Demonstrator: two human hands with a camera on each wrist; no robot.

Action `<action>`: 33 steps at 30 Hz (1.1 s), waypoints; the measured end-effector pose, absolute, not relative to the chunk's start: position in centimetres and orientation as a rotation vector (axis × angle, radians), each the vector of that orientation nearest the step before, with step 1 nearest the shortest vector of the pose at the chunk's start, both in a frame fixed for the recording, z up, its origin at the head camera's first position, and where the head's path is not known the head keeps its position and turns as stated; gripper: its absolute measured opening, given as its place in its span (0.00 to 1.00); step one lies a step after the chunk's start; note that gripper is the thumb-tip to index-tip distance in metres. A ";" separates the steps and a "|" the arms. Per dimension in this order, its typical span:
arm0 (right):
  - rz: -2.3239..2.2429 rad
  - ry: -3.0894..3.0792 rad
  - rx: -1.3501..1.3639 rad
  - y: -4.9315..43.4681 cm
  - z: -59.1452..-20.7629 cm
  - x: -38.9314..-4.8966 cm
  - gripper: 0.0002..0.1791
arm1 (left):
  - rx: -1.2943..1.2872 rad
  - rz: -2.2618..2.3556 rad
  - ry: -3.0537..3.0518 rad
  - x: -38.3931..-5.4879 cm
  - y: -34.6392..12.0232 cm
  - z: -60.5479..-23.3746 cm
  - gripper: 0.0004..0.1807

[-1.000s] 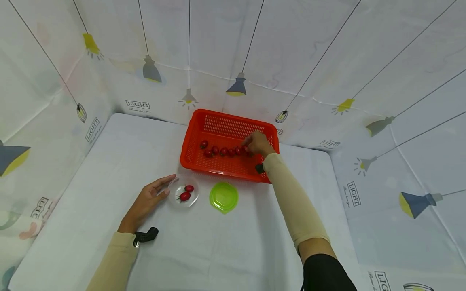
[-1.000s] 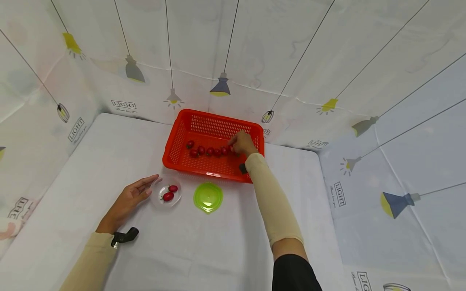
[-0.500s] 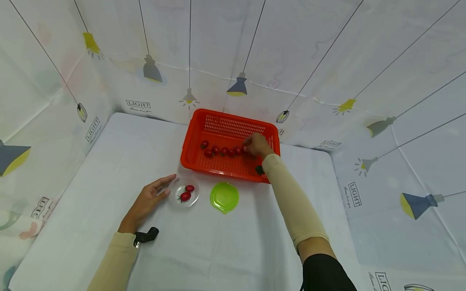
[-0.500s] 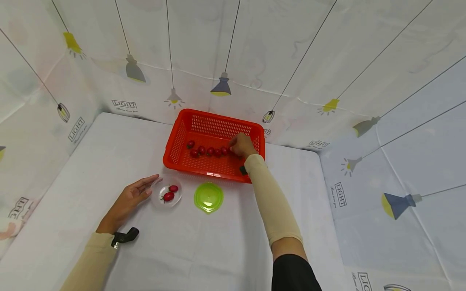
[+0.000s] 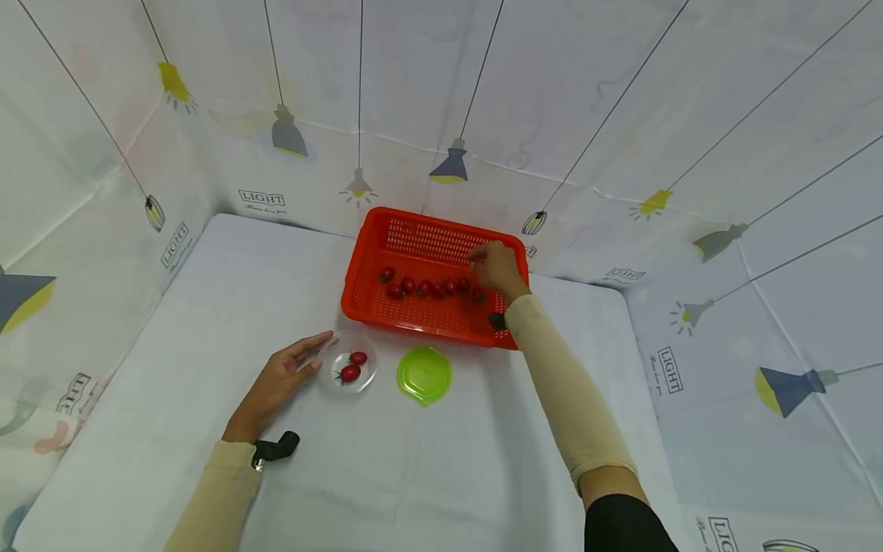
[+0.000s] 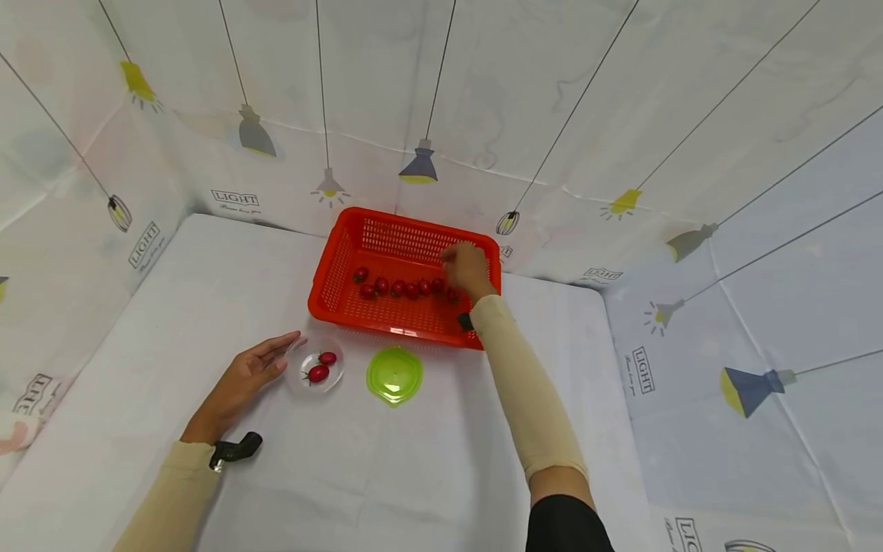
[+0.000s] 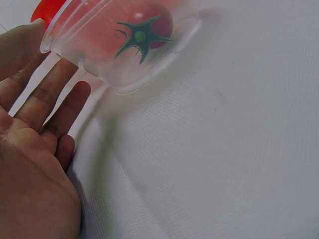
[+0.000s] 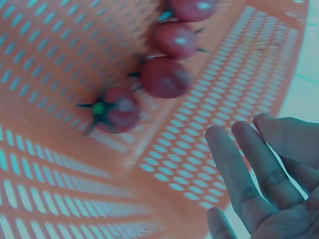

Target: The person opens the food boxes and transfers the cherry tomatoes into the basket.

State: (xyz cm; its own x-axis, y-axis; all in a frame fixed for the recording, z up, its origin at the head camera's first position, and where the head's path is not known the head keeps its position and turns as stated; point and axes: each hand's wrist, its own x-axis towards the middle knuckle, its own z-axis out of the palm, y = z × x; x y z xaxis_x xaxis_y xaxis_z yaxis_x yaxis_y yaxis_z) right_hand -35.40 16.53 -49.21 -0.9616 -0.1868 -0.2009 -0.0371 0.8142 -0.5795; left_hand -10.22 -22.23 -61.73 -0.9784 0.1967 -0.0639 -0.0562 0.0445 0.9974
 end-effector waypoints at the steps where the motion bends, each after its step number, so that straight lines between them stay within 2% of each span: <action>1: -0.882 2.771 -0.197 16.5 -48.9 -35.2 0.17 | 0.148 2.046 2.131 -10.2 -22.2 -61.7 0.28; 6: -0.988 2.820 -0.263 15.6 -46.5 -33.2 0.16 | 0.153 2.045 2.136 -10.3 -22.3 -61.7 0.29; 18: -1.138 2.842 -0.591 12.2 -43.0 -25.2 0.16 | 0.137 2.056 2.116 -10.2 -22.2 -61.8 0.28; 25: -1.228 2.730 -0.829 9.8 -42.8 -20.8 0.16 | 0.116 2.051 2.116 -10.0 -22.2 -61.7 0.28; 33: -1.251 2.625 -0.889 7.3 -44.1 -16.8 0.17 | 0.155 2.032 2.146 -10.1 -22.1 -61.8 0.28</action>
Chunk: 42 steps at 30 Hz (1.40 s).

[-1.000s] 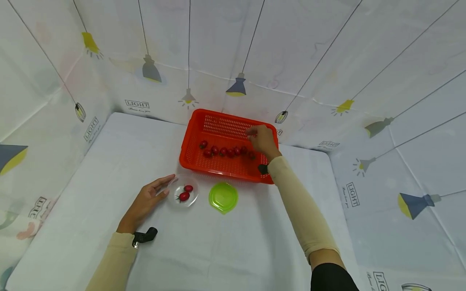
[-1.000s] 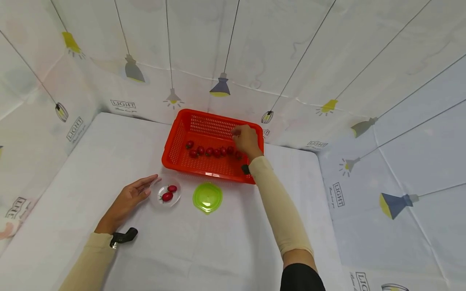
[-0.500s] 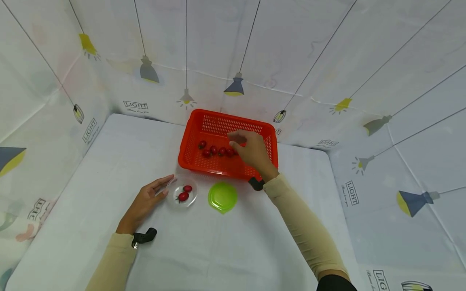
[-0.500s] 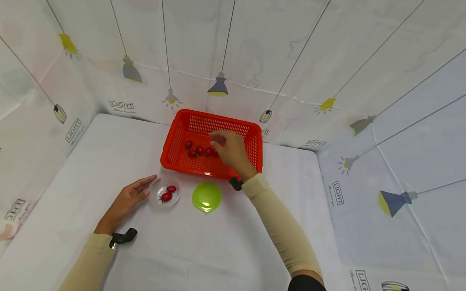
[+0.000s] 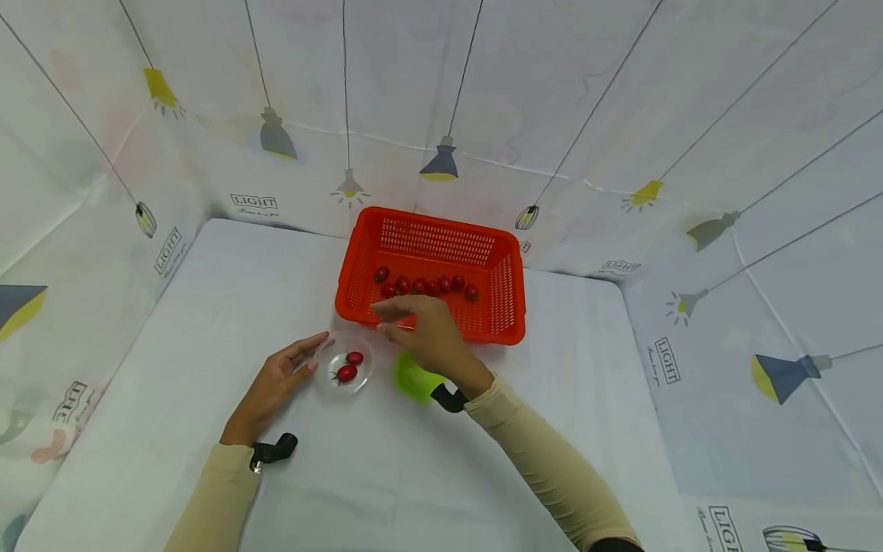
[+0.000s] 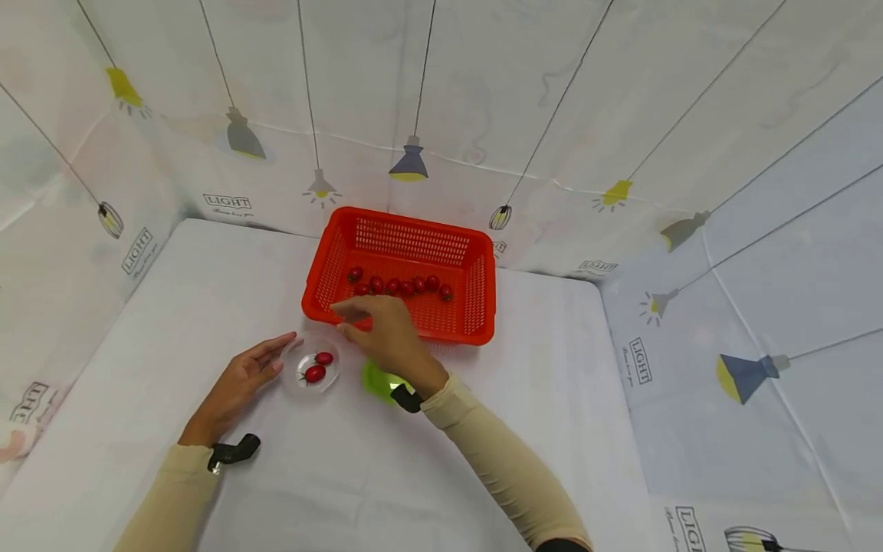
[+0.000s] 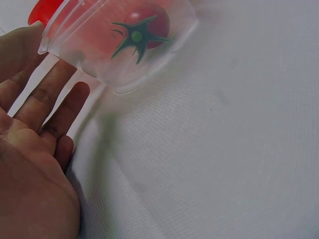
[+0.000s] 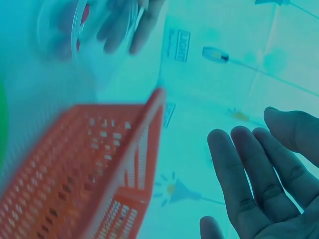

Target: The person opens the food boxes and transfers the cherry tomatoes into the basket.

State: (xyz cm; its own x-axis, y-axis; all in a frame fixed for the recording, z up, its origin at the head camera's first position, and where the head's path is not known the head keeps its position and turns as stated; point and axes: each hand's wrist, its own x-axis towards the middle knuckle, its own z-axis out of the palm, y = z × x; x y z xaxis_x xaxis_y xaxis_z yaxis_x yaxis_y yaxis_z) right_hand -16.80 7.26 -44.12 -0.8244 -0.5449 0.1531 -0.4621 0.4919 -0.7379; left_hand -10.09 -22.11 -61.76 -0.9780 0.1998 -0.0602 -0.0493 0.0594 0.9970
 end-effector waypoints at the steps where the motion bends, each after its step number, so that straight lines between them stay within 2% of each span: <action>1: -1.264 2.613 -0.901 7.0 -44.4 -16.5 0.17 | 0.150 2.030 2.148 -10.1 -22.1 -61.8 0.28; 13: -1.267 2.577 -0.824 4.9 -47.5 -14.2 0.15 | 0.124 2.021 2.146 -10.2 -22.1 -61.9 0.28; 27: -1.187 2.531 -0.698 3.3 -52.1 -13.9 0.18 | 0.157 2.064 2.123 -10.2 -22.0 -61.8 0.28; 42: -0.651 2.625 -0.856 0.2 -53.2 -13.8 0.18 | 0.164 2.074 2.125 -10.3 -22.0 -62.0 0.28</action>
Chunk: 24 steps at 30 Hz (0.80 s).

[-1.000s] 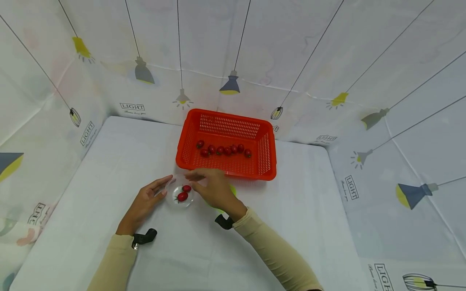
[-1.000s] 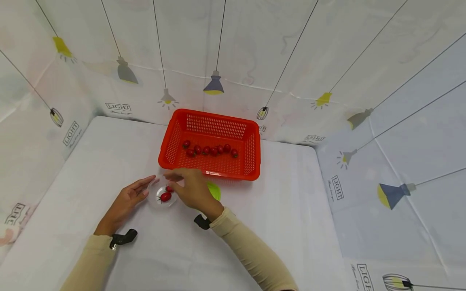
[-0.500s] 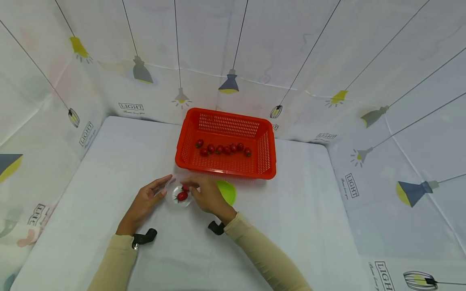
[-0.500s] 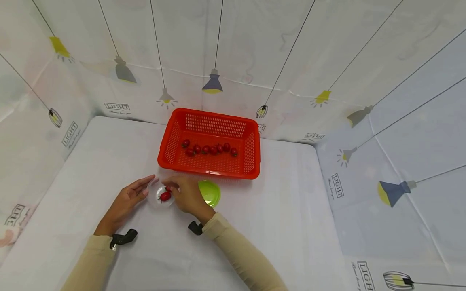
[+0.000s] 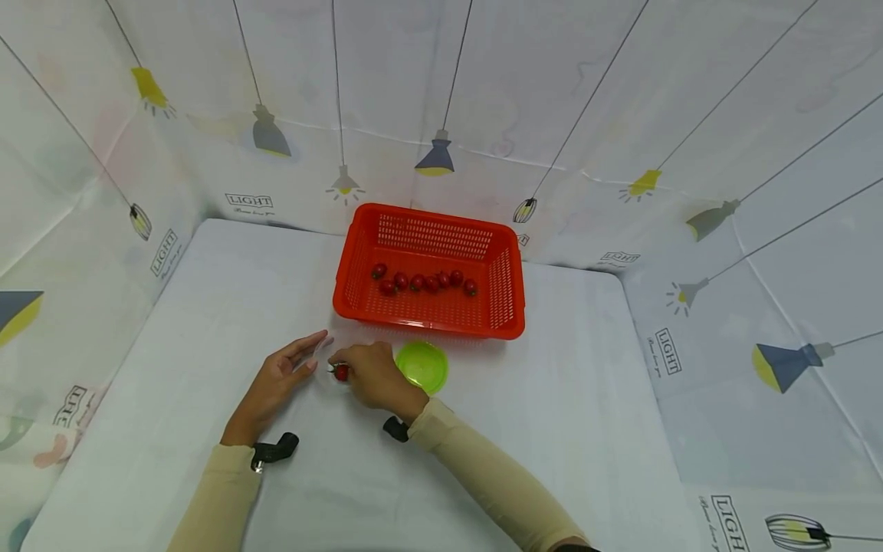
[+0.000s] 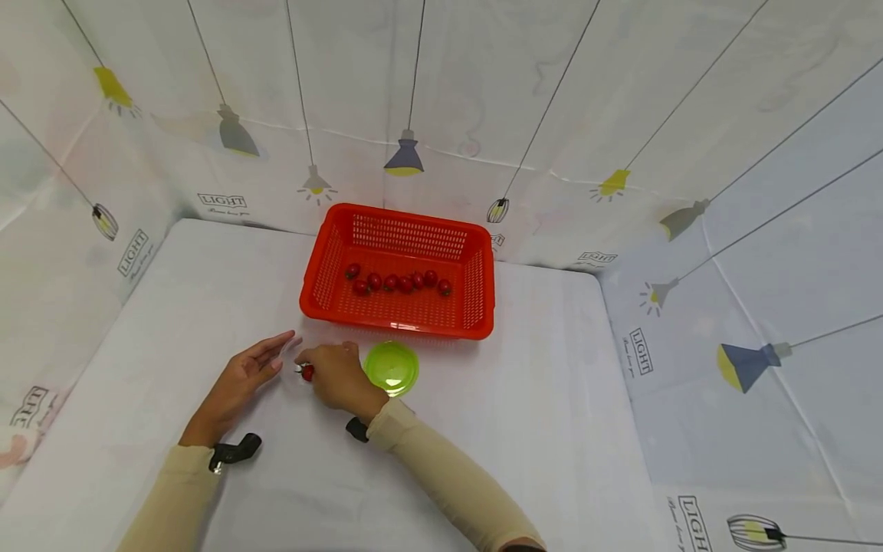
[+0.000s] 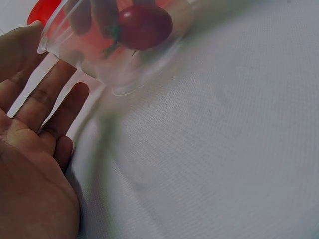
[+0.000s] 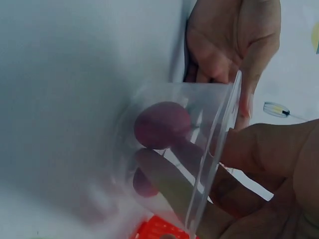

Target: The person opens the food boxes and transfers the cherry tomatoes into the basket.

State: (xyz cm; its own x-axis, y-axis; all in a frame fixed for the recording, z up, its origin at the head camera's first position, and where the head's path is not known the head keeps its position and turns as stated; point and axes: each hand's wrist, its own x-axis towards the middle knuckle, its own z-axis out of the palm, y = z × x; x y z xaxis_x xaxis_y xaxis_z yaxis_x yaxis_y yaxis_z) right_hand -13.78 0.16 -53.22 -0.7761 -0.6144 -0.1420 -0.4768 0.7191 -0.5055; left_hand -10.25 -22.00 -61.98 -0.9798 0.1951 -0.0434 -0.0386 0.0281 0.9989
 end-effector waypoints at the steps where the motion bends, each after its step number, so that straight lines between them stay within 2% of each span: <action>1: -0.653 2.607 -0.852 0.1 -53.3 -13.8 0.18 | 0.164 2.071 2.128 -10.3 -22.0 -61.9 0.28; 15: -1.104 2.360 -0.700 0.5 -54.1 -14.3 0.14 | 0.189 2.072 2.136 -10.3 -22.1 -61.8 0.28; 24: -1.237 2.379 -0.648 0.3 -54.7 -13.9 0.17 | 0.189 2.080 2.117 -10.3 -22.0 -61.8 0.28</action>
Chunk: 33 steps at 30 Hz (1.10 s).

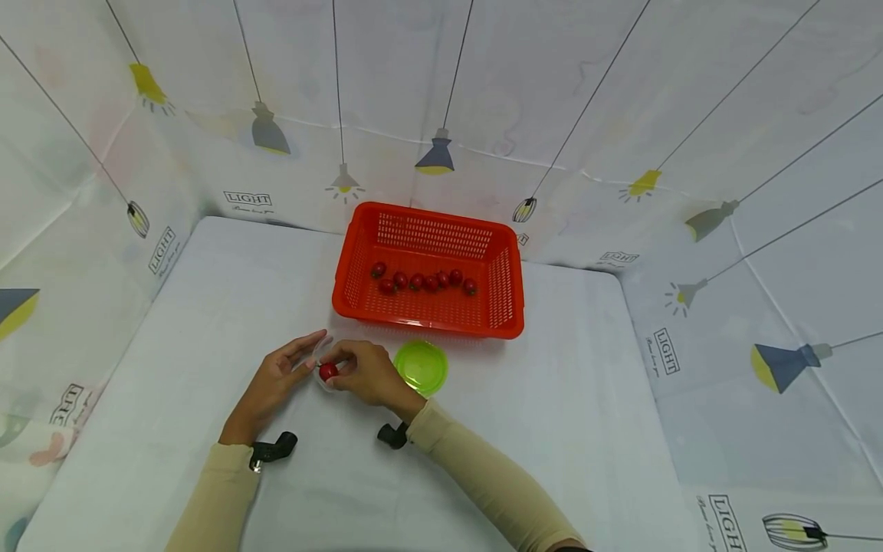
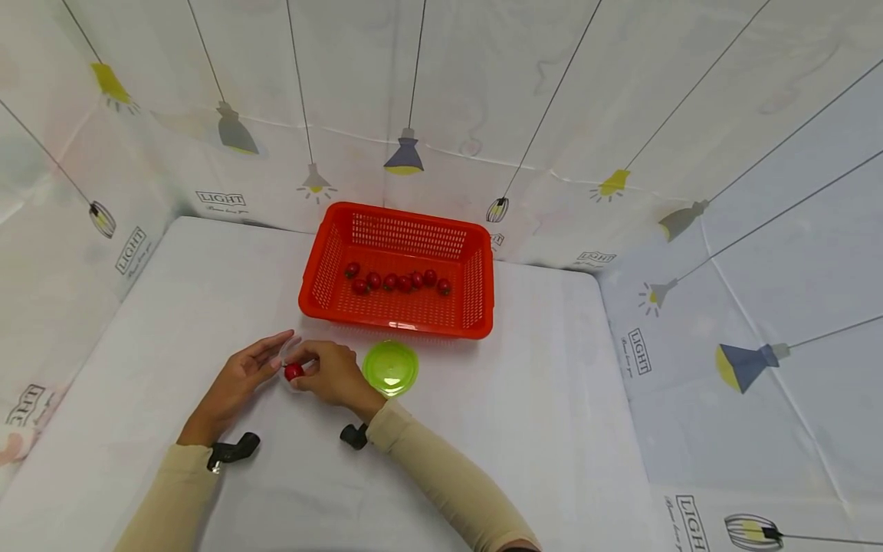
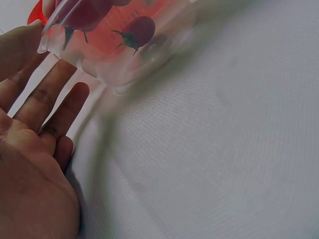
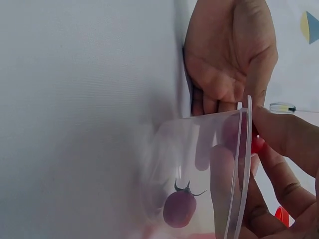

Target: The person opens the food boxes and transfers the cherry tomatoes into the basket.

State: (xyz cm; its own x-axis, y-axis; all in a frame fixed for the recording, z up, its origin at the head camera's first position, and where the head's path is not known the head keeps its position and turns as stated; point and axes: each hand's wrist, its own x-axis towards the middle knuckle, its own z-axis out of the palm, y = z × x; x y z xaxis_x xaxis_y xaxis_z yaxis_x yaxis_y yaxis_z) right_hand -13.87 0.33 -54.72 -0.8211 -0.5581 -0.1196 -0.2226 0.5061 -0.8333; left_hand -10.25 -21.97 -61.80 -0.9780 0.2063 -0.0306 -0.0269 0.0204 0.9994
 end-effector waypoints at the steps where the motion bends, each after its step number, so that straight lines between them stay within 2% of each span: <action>1: -1.237 2.391 -0.652 0.3 -54.8 -13.8 0.17 | 0.185 2.081 2.117 -10.3 -22.0 -61.8 0.28; 16: -1.179 2.557 -0.691 1.2 -53.7 -12.9 0.18 | 0.165 2.059 2.144 -10.2 -21.9 -61.5 0.28; 33: -1.276 2.529 -0.723 3.0 -52.7 -13.5 0.19 | 0.147 2.048 2.148 -10.2 -21.8 -61.5 0.28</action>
State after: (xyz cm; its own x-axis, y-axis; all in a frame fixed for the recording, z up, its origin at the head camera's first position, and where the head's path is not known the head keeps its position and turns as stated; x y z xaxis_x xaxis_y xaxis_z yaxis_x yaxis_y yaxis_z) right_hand -13.49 3.05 -52.70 -0.8553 -0.5175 0.0262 -0.3286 0.5025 -0.7997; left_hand -10.21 -21.76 -61.47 -0.9807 0.1876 -0.0544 -0.0454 0.0521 0.9976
